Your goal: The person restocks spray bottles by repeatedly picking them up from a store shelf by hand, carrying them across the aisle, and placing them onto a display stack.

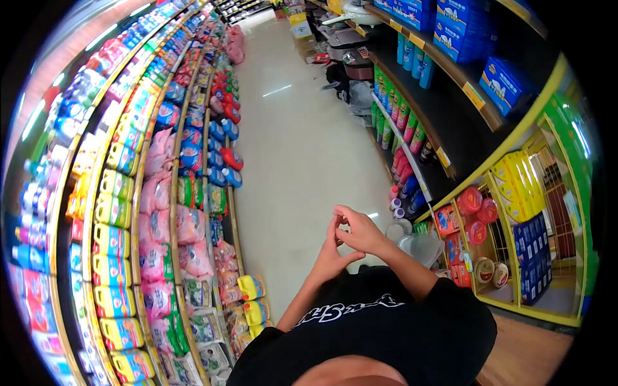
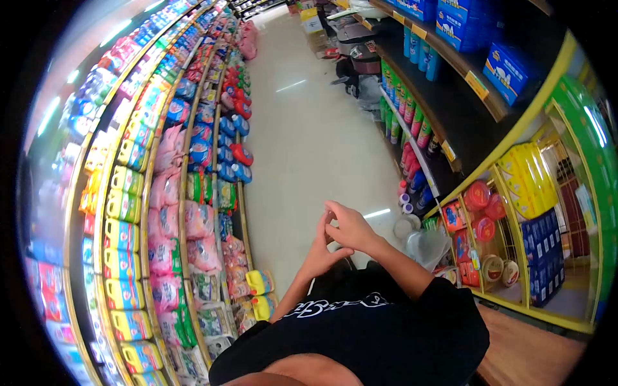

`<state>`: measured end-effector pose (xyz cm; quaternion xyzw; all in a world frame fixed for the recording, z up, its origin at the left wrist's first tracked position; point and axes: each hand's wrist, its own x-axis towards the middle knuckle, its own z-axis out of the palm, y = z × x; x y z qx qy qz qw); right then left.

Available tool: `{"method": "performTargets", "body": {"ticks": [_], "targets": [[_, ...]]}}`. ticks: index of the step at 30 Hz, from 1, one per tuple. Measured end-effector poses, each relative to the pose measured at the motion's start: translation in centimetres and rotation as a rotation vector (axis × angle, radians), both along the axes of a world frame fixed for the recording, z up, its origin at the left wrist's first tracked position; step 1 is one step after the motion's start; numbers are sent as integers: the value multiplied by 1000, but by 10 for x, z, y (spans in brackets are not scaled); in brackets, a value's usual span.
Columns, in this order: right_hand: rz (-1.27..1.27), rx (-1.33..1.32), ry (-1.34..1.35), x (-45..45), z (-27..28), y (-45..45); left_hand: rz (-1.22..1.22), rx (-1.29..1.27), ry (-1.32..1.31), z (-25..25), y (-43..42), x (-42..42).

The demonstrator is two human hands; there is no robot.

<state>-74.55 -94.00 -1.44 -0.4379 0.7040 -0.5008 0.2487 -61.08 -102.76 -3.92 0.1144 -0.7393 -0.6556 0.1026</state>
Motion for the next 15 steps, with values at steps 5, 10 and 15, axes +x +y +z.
{"method": "performTargets", "body": {"ticks": [5,10,15], "targets": [[-109,1,21,-83,-26,-69,-113,131,-35,-21,-82,-92],[-359,23,-110,-166,-17,-124,-307,125,-181,-11,-166,-201],[-590,-4,-59,-239,-7,-160,-700,-118,-111,4,-229,-329]]}}
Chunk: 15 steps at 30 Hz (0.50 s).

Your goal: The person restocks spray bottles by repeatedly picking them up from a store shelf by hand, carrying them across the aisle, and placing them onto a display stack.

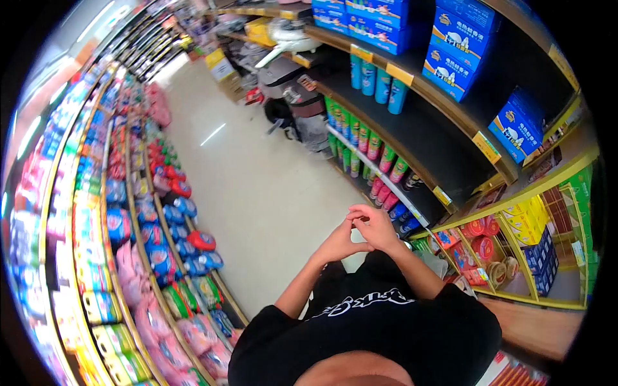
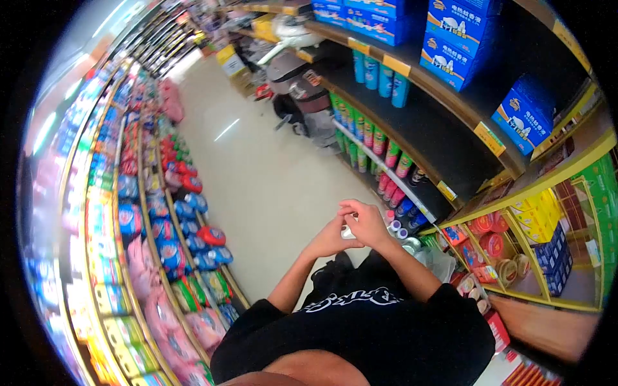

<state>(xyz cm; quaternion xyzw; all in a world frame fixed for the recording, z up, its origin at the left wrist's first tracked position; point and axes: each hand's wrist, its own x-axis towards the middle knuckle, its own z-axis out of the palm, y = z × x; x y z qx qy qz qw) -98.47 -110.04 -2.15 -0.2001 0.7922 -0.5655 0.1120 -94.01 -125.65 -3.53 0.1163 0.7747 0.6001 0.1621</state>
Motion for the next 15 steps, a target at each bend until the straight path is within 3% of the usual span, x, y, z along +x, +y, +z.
{"method": "performTargets", "body": {"ticks": [4,5,9,11,14,15], "targets": [[-219,-131,-71,-53,4,-7,-152,-60,87,23,-16,-80],[-273,-258,-154,-69,-5,-7,-187,-34,95,21,-17,-103],[-396,-321,-112,-138,-6,-5,-281,-21,126,12,-9,-186],[-455,-310,-113,-179,-11,-2,-301,-73,78,8,-5,-229],[-565,-154,32,-246,-19,3,-320,244,49,-9,6,-295],[-618,-73,104,-266,-17,5,-328,188,43,1,6,-314]]}}
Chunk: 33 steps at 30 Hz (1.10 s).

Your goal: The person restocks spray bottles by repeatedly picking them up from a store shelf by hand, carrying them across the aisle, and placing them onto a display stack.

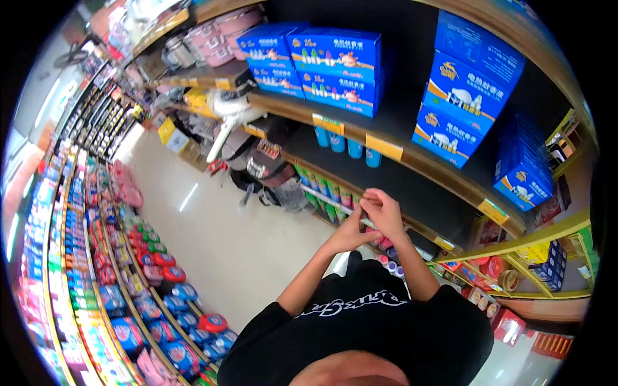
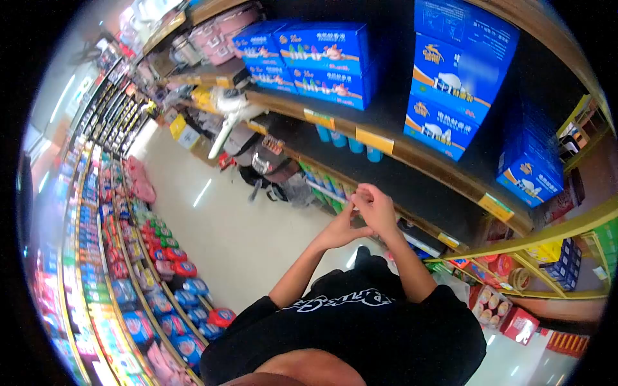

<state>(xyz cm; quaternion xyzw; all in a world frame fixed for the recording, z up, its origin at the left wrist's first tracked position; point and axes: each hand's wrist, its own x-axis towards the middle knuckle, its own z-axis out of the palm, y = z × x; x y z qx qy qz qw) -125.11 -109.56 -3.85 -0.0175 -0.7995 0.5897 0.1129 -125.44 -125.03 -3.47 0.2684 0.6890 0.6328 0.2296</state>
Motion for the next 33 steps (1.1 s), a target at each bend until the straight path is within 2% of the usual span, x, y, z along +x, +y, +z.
{"method": "performTargets", "body": {"ticks": [2,4,5,6,7,9,11,12,15,16,19,20,23,24,26,27,29,31,32,33], "targets": [[-122,189,26,-40,3,10,16,-157,119,-22,5,-54],[-274,392,135,-80,-6,18,82,-270,253,-24,12,-91],[-336,457,220,-99,-3,19,93,-242,280,-24,14,-112],[-310,433,137,-111,7,20,103,-209,307,-32,21,-132],[-296,608,160,-128,4,26,111,-173,330,-24,29,-146],[-320,526,54,-159,3,34,52,-119,321,-18,35,-176],[-399,603,89,-169,13,37,-58,-109,333,-22,39,-207],[-437,614,97,-176,13,36,-7,-53,367,-1,39,-204],[-541,622,105,-190,8,29,-175,-233,230,5,35,-226],[-574,627,104,-193,6,26,-144,-219,379,-7,38,-232],[-670,629,117,-201,5,18,-287,-223,390,-27,38,-260],[-700,631,131,-204,4,15,-288,-177,465,-30,39,-264],[-758,626,233,-203,-3,5,-408,-280,420,-6,30,-263],[-760,620,294,-198,-7,0,-345,-205,501,-18,29,-260],[-768,638,326,-184,-8,-13,-329,-163,491,-45,30,-261],[-836,784,201,-175,2,-27,-314,-146,488,-52,31,-263],[-801,666,-48,-160,42,-50,-298,-76,542,-52,31,-254],[-855,754,79,-148,46,-66,-239,23,659,-50,28,-243],[-888,845,71,-138,45,-73,-302,89,404,-49,23,-238],[-901,805,14,-127,30,-75,-246,83,487,-51,22,-229]]}}
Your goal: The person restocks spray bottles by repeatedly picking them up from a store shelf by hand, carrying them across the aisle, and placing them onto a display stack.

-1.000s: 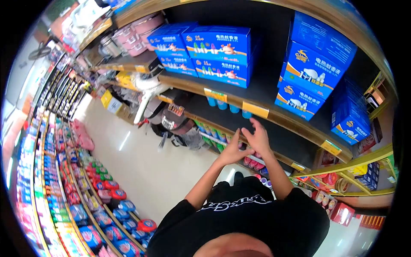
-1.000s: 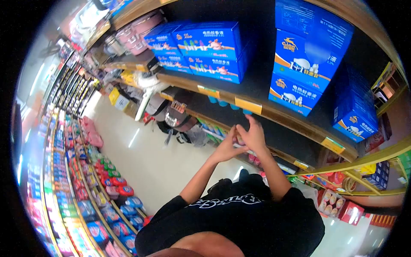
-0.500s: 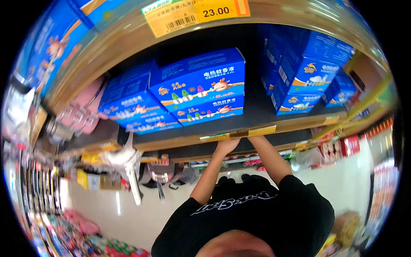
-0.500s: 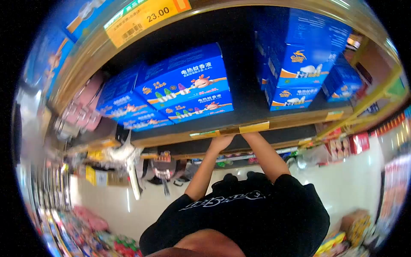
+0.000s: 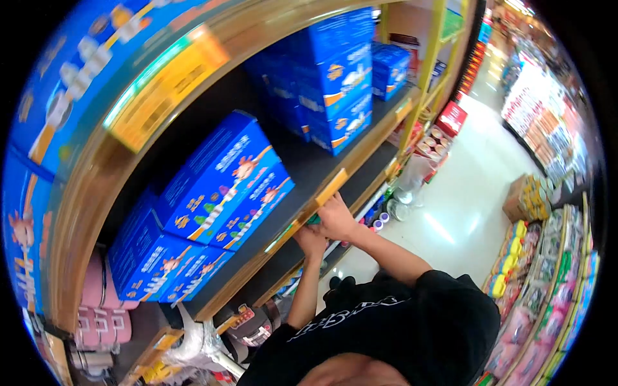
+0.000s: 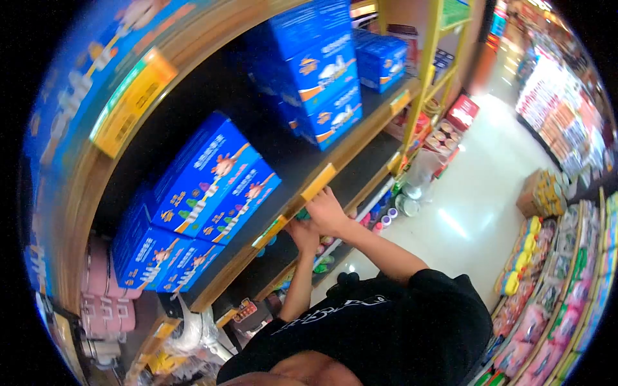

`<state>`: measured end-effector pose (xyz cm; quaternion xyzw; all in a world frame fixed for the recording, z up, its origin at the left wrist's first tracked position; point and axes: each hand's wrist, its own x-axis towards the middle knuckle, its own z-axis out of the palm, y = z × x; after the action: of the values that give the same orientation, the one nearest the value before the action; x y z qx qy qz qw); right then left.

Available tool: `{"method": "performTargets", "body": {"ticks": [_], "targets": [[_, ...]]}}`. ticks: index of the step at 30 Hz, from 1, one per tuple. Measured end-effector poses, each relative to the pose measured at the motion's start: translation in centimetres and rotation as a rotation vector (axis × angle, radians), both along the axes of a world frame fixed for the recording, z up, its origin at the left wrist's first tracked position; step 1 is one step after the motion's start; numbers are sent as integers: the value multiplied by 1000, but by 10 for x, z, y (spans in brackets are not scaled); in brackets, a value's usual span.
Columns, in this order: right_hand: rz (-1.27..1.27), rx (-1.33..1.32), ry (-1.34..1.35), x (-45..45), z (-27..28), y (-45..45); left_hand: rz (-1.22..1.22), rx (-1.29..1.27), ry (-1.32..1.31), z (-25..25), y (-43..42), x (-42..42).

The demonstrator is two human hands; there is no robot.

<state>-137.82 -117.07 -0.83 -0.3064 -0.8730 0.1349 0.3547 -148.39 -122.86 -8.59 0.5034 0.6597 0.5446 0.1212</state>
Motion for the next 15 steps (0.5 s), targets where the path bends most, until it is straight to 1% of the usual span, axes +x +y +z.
{"method": "performTargets", "body": {"ticks": [2,3,6,10,11,14,15], "targets": [[10,-46,-43,21,0,-7,127,46,162,-8,-4,14],[36,-2,7,35,3,-13,51,-6,141,-18,-10,18],[71,-18,43,85,19,-27,-26,91,227,-7,-20,55],[49,44,35,170,31,-39,-200,236,186,8,-15,127],[36,6,15,196,37,-43,-219,248,212,2,-12,146],[-116,31,74,272,54,-51,-338,302,192,19,1,217],[-185,46,75,297,48,-52,-340,340,189,32,6,244]]}}
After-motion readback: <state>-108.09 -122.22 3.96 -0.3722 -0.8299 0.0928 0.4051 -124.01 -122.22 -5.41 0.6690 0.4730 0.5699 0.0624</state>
